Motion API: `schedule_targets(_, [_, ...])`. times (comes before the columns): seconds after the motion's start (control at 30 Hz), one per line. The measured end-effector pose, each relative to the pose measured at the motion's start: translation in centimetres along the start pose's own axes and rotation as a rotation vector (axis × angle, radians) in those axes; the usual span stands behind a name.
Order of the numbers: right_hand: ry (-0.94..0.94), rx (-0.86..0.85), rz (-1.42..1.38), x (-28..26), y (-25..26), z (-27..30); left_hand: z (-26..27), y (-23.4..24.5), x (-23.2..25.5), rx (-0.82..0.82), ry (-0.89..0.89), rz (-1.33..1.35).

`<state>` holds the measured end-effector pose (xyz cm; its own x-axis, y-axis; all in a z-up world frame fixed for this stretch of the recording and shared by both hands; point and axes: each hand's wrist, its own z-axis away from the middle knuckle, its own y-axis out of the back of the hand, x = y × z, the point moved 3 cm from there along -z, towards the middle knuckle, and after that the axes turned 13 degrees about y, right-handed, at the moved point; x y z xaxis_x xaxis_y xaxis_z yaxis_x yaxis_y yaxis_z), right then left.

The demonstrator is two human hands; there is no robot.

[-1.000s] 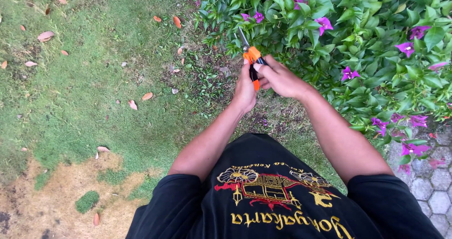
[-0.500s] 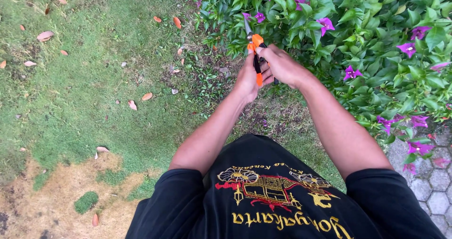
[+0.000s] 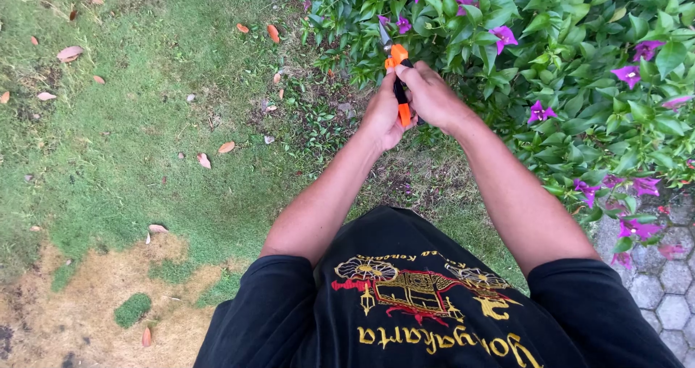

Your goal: The person uses pruning shears to trim branches and leaves from a flowering bougainvillea bush. They repeatedly reach into the foliage, cut stems, and remove the trimmed pieces by hand.

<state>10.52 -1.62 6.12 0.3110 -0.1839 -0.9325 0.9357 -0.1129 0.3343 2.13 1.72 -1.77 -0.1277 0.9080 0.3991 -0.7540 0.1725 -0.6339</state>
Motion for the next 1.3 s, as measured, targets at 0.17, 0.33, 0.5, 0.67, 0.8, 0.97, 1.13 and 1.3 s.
schedule_targets(0.17, [0.013, 0.048, 0.126, -1.0, -0.3, 1.0, -0.2, -0.2, -0.1, -0.014, -0.02, 0.046])
schedule_targets(0.33, [0.08, 0.057, 0.197, -0.1, -0.1, 1.3, 2.1, -1.8, 0.4, -0.024, -0.054, 0.096])
schedule_targets(0.5, [0.155, -0.02, 0.221, 0.4, -0.6, 1.7, -0.7, 0.2, -1.5, -0.017, -0.118, 0.225])
schedule_targets(0.67, [0.083, -0.186, 0.08, -2.8, -0.7, 3.4, 2.5, -0.8, -2.4, 0.042, -0.233, 0.26])
schedule_targets(0.8, [-0.004, -0.29, -0.078, -2.0, -0.2, 3.5, 6.3, -1.9, -2.0, 0.115, -0.307, 0.149])
schedule_targets(0.97, [-0.035, -0.293, -0.095, -1.8, 0.0, 4.3, 5.8, -2.2, -2.9, 0.199, -0.357, 0.041])
schedule_targets(1.13, [-0.067, -0.274, -0.048, -2.0, 1.6, 5.0, 4.7, -3.1, -4.4, 0.086, -0.351, 0.036])
schedule_targets(1.3, [-0.127, -0.267, 0.016, -3.7, 3.1, 5.7, 3.1, -4.3, -5.1, -0.04, -0.324, 0.06])
